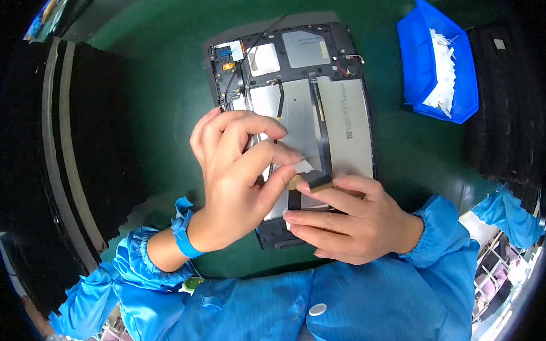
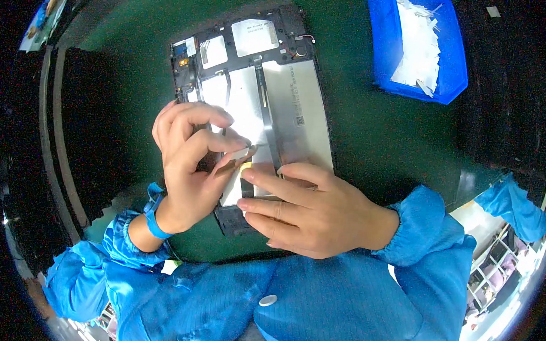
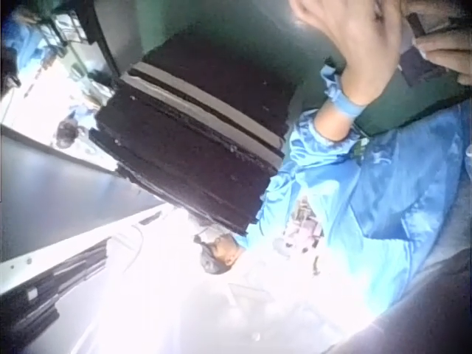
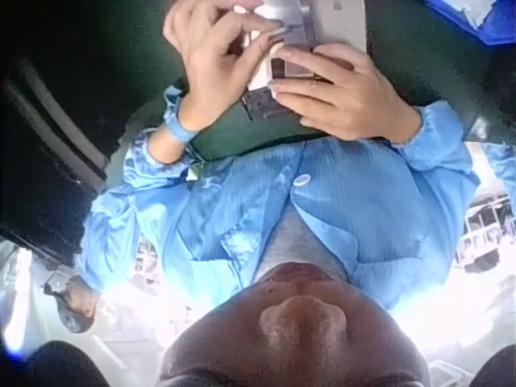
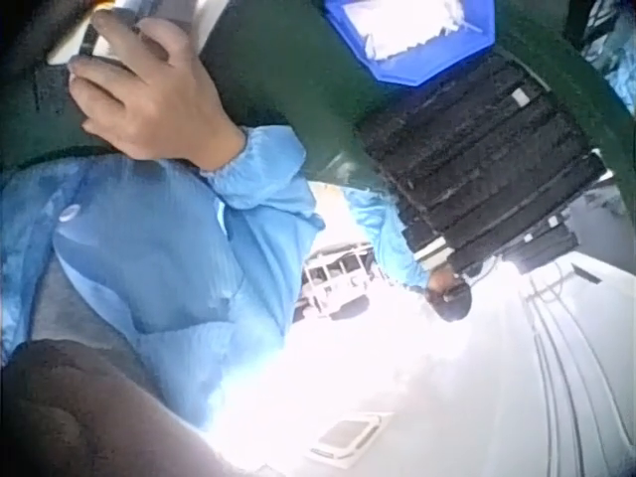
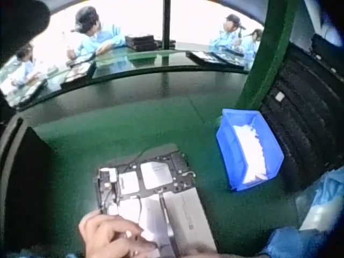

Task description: The person takes tablet assemblies, peels adhesive backing strips, presses ribbon cables into place inside each tablet by hand, and stacks the completed assemblies.

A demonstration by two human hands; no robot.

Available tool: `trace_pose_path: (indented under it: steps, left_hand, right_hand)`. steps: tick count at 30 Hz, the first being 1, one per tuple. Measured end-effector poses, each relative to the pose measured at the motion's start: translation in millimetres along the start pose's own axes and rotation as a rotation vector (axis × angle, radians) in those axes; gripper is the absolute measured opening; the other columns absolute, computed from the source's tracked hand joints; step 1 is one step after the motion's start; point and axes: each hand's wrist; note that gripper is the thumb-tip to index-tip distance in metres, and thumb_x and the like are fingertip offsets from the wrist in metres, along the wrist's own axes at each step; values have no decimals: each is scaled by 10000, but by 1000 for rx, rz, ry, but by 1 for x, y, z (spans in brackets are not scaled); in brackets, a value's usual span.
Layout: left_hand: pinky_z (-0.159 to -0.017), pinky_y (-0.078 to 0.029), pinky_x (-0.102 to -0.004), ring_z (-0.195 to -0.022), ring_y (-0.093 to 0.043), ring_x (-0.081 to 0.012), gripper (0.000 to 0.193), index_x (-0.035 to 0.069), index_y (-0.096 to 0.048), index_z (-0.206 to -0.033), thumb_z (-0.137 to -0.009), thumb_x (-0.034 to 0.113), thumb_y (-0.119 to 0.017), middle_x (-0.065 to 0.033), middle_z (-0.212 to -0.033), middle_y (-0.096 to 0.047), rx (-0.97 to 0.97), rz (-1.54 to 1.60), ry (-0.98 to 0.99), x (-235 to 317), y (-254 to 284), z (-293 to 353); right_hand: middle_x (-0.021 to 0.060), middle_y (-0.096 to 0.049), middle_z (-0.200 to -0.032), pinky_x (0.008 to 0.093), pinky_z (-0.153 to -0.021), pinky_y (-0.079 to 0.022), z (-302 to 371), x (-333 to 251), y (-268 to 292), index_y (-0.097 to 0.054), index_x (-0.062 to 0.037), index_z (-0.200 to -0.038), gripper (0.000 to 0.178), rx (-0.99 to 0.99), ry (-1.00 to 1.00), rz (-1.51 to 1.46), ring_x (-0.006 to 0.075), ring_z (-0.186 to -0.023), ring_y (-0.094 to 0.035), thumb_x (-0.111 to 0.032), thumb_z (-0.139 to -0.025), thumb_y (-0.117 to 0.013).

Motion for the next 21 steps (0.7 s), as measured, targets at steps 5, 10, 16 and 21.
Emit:
trace_pose_path:
  steps: [5, 10, 16, 21]
  left_hand:
    - [-998, -261, -484, -1060, -475, -271, 175, 127, -647, -874, -721, 139, -731, -22, -1050, -568, 54, -14, 32, 2, -3, -1]
    - [-979, -275, -431, -1097, -446, -298, 306, 72, -594, -1052, -769, 121, -698, -92, -1103, -557, 81, 1, 37, 1, -4, -1]
    - [-975, -283, -422, -1098, -446, -303, 289, 70, -595, -1052, -781, 121, -681, -92, -1104, -559, 152, -32, 8, 3, -6, 5]
    - [-1024, -247, -476, -1048, -494, -265, 94, 126, -665, -858, -767, 148, -677, -29, -992, -590, 72, -156, -79, 11, 2, 5]
  right_hand:
    - [-5, -615, -1169, 489, -1056, -276, -10, 8, 11, -639, -132, -1071, 406, -49, -158, 41, 273, -1316, -414, -343, -729, -688]
    - [14, -613, -1175, 537, -1077, -251, -20, 18, 19, -640, -127, -1077, 396, -44, -192, 70, 296, -1346, -374, -316, -732, -685]
    - [105, -519, -1359, 537, -1057, -151, 0, 12, 29, -675, -94, -1044, 335, 162, -349, 338, 411, -1333, -347, -327, -872, -509]
    - [79, -505, -1346, 485, -1049, -166, 4, 0, 3, -607, -146, -807, 205, 278, -556, 0, 399, -1354, -263, -234, -692, -751]
Point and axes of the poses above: each hand's wrist, its own z-axis away from the middle knuckle, its own y-axis out of the back of the hand, x = y × z
